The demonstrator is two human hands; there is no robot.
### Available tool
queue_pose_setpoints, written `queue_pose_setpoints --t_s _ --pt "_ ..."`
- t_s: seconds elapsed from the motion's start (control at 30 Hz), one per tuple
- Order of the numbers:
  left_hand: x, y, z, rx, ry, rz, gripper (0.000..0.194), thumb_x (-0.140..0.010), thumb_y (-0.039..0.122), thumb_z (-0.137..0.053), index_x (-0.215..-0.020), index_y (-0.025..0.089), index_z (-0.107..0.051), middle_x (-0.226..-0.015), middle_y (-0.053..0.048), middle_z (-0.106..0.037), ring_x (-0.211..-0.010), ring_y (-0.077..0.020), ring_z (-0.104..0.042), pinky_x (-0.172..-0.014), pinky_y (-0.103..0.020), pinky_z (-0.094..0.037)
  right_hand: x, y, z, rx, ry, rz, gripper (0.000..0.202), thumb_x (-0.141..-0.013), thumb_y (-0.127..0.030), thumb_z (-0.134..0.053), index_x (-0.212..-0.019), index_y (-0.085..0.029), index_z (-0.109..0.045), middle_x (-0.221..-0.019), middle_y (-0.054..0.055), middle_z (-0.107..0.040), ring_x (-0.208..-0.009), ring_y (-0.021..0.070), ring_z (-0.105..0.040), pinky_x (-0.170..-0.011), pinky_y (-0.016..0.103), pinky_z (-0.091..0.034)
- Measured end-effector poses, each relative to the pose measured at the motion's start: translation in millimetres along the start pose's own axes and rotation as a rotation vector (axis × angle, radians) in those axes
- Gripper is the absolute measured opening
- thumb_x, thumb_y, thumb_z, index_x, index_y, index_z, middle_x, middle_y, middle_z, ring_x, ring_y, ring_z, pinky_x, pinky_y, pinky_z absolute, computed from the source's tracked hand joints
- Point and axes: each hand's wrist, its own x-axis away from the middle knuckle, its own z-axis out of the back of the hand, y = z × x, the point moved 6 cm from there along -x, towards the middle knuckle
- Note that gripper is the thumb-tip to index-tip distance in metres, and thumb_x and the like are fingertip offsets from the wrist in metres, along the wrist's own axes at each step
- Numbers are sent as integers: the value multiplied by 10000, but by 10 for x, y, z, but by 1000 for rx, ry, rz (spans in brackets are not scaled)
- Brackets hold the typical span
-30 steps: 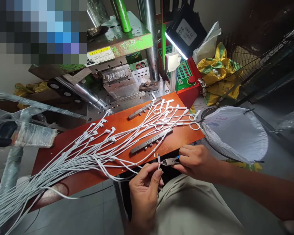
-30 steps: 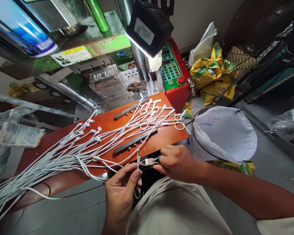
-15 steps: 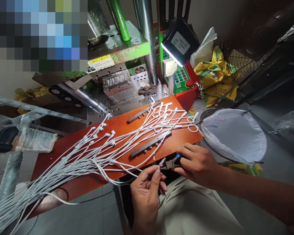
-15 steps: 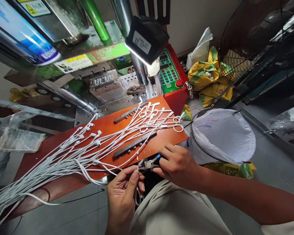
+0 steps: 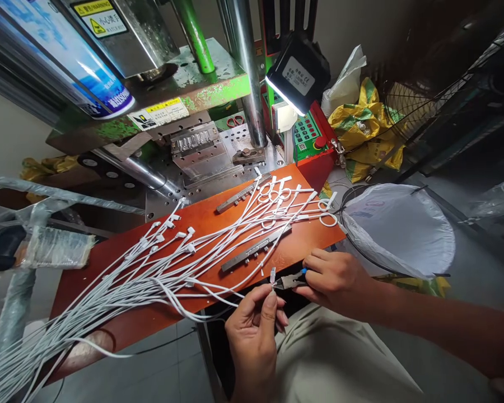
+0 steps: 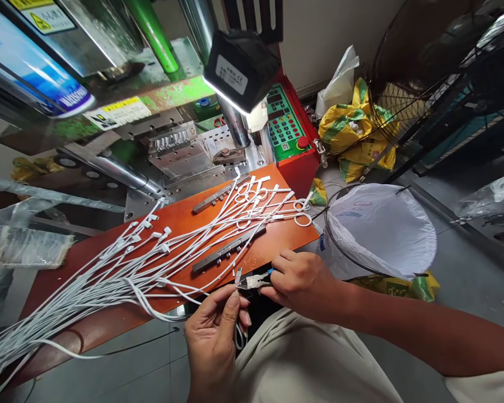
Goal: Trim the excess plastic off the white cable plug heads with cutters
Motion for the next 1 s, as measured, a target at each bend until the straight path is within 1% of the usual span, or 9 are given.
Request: queue_pose_setpoints --t_s 0.17,0.27,0.4,0.57,0.67,0.73,0.8,0.9,1.0 --pt "-6 -25 25 -8 2 13 332 -875 457 -937 -1023 172 -855 -754 -32 -768 -516 -93 -624 -493 -174 -477 13 103 36 -17 -6 9 511 -1168 -401 -560 -696 -210 -601 -722 16 -601 -657 171 -490 -580 363 -260" --pt "-24 -99 48 31 -18 82 385 -878 502 -931 -1060 170 -860 -664 13 -672 -480 -41 -489 -466 -131 -367 -20 310 106 19 9 -5 459 -1149 -401 -606 -734 -208 -643 -762 26 -642 -693 176 -535 -610 343 -331" --pt "-31 -213 4 75 -161 206 429 -897 553 -909 -1006 142 -857 -522 77 -456 -458 -28 -354 -455 -127 -261 -132 609 149 84 -8 30 257 -1086 -356 -727 -891 -190 -752 -1116 127 -764 -1081 279 -675 -901 396 -531" --pt "-57 -223 -27 118 -192 185 384 -927 529 -884 -989 150 -857 -634 17 -607 -493 -57 -476 -473 -157 -362 -167 606 212 7 68 -21 298 -1093 -447 -703 -1020 -165 -766 -1395 194 -718 -1329 364 -617 -1094 522 -522" --pt "-87 -111 -69 140 -162 27 308 -919 467 -904 -871 167 -853 -754 -21 -673 -653 -109 -614 -615 -192 -519 -72 313 139 -345 106 -216 338 -1104 -503 -671 -1063 -176 -745 -1205 149 -759 -1142 299 -679 -1023 448 -537" --pt "-88 11 -118 96 -155 -144 254 -971 416 -860 -851 192 -856 -873 -48 -723 -814 -160 -697 -775 -245 -597 9 8 -134 -726 -87 -363 336 -1065 -510 -732 -1114 -177 -741 -974 61 -741 -838 198 -667 -788 318 -547" --pt "-62 115 -191 -17 -204 -320 178 -1020 361 -807 -921 233 -881 -1037 -76 -784 -1039 -227 -756 -973 -327 -619 87 -314 -406 -1081 -288 -428 331 -1024 -502 -772 -1096 -179 -762 -957 36 -729 -799 174 -643 -725 280 -522" --pt "2 114 -264 -275 -326 -481 300 -1066 372 -744 -1345 302 -827 -1435 -121 -764 -1371 -313 -709 -1156 -421 -580 157 -307 -567 -1413 -132 -645 466 -1071 -574 -681 -885 -154 -758 -764 2 -649 -679 133 -575 -644 253 -475" --pt "62 -24 -223 -526 -425 -556 584 -1121 414 -649 -1678 274 -546 -1552 -158 -713 -1355 -303 -746 -1099 -380 -631 202 -27 -560 -1554 80 -802 543 -1028 -676 -710 -1007 -142 -806 -832 42 -698 -691 148 -646 -620 254 -507"
